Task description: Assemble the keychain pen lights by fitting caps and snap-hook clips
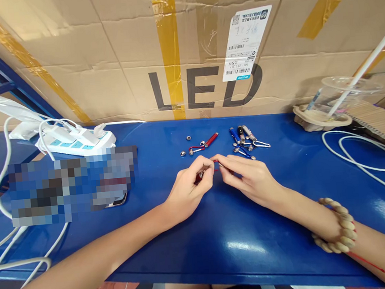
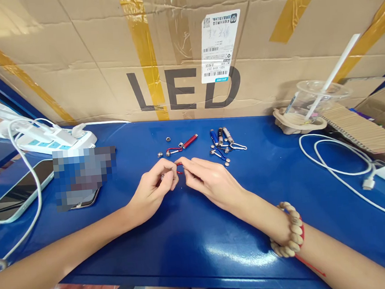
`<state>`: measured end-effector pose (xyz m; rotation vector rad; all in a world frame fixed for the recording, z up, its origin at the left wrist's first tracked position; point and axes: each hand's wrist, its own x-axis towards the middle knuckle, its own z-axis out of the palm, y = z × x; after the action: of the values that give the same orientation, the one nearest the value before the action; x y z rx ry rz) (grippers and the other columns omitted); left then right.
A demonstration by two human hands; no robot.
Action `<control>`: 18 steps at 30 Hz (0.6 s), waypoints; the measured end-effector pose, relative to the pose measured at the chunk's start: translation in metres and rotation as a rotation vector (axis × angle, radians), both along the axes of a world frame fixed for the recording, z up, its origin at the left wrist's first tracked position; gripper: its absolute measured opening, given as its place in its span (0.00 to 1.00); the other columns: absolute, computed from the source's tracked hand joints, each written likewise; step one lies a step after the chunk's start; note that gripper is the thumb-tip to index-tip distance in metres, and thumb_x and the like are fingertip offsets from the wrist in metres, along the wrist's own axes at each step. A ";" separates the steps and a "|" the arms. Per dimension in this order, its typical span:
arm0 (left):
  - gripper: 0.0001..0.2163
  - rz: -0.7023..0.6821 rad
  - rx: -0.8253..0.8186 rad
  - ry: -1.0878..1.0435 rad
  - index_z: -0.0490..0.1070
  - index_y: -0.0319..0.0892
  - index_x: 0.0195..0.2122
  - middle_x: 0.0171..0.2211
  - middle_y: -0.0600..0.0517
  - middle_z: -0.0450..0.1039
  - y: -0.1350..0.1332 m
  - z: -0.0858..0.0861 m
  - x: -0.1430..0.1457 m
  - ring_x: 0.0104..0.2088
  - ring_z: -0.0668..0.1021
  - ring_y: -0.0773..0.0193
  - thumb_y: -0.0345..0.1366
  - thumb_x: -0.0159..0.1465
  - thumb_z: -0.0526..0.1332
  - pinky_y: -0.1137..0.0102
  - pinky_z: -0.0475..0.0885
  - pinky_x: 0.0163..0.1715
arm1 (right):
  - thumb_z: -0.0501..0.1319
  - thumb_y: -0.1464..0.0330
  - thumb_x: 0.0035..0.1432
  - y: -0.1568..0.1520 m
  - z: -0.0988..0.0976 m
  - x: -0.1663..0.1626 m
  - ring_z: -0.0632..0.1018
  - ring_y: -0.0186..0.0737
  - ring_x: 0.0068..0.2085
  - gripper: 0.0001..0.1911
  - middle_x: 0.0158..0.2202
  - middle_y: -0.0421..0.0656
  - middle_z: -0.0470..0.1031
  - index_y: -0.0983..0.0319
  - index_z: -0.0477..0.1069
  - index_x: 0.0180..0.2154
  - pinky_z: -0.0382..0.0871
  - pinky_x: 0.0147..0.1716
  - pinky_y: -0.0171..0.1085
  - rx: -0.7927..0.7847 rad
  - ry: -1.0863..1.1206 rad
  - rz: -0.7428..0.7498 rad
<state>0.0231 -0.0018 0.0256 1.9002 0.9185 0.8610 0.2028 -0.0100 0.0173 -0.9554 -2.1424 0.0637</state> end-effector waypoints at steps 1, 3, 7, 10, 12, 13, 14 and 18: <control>0.06 -0.010 -0.009 -0.004 0.58 0.42 0.30 0.22 0.58 0.57 0.000 0.000 0.000 0.23 0.60 0.73 0.36 0.64 0.49 0.75 0.57 0.25 | 0.50 0.68 0.63 0.000 0.001 0.000 0.73 0.33 0.28 0.15 0.29 0.42 0.72 0.62 0.70 0.48 0.69 0.31 0.31 -0.019 0.024 -0.019; 0.07 -0.039 -0.038 -0.005 0.58 0.42 0.30 0.22 0.59 0.56 0.000 0.000 0.001 0.23 0.59 0.73 0.37 0.64 0.49 0.75 0.57 0.25 | 0.50 0.68 0.64 0.000 0.004 0.000 0.75 0.34 0.32 0.15 0.32 0.43 0.74 0.61 0.70 0.48 0.70 0.34 0.32 -0.047 0.068 -0.044; 0.09 -0.119 -0.139 -0.014 0.58 0.42 0.32 0.23 0.58 0.57 -0.001 -0.001 0.003 0.24 0.60 0.73 0.41 0.65 0.48 0.75 0.59 0.26 | 0.50 0.68 0.64 -0.004 0.009 -0.002 0.75 0.35 0.33 0.16 0.34 0.43 0.75 0.60 0.70 0.49 0.71 0.35 0.32 -0.059 0.095 -0.012; 0.10 -0.176 -0.204 -0.045 0.57 0.42 0.33 0.24 0.58 0.58 -0.001 -0.002 0.004 0.24 0.61 0.72 0.42 0.66 0.46 0.74 0.60 0.27 | 0.50 0.67 0.64 -0.005 0.008 -0.002 0.74 0.34 0.31 0.16 0.32 0.43 0.74 0.61 0.69 0.50 0.71 0.33 0.32 -0.044 0.080 0.044; 0.11 -0.213 -0.234 -0.057 0.56 0.41 0.31 0.24 0.57 0.57 -0.001 -0.003 0.004 0.24 0.60 0.72 0.42 0.66 0.46 0.74 0.59 0.27 | 0.50 0.67 0.64 -0.006 0.008 -0.002 0.74 0.34 0.32 0.16 0.33 0.43 0.74 0.60 0.69 0.51 0.71 0.33 0.32 -0.046 0.069 0.063; 0.11 -0.232 -0.247 -0.062 0.55 0.41 0.30 0.23 0.57 0.57 -0.001 -0.004 0.004 0.24 0.60 0.72 0.43 0.66 0.46 0.73 0.59 0.27 | 0.49 0.67 0.64 -0.005 0.008 -0.001 0.74 0.35 0.32 0.16 0.34 0.44 0.74 0.60 0.68 0.51 0.71 0.34 0.33 -0.048 0.065 0.068; 0.12 -0.248 -0.260 -0.070 0.55 0.42 0.29 0.23 0.57 0.56 -0.001 -0.004 0.004 0.24 0.60 0.73 0.43 0.66 0.46 0.73 0.59 0.27 | 0.49 0.67 0.65 -0.005 0.008 -0.001 0.74 0.35 0.33 0.17 0.35 0.44 0.75 0.60 0.68 0.51 0.71 0.35 0.33 -0.050 0.061 0.074; 0.12 -0.297 -0.325 -0.113 0.54 0.41 0.27 0.23 0.57 0.58 -0.001 -0.003 0.005 0.23 0.60 0.73 0.42 0.65 0.46 0.73 0.59 0.25 | 0.48 0.68 0.65 -0.005 0.009 0.000 0.74 0.36 0.34 0.17 0.36 0.45 0.74 0.61 0.67 0.52 0.70 0.36 0.34 -0.037 0.043 0.124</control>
<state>0.0279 -0.0031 0.0221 1.6346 0.6425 0.5944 0.2025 -0.0148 0.0268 -0.8335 -2.1659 0.1842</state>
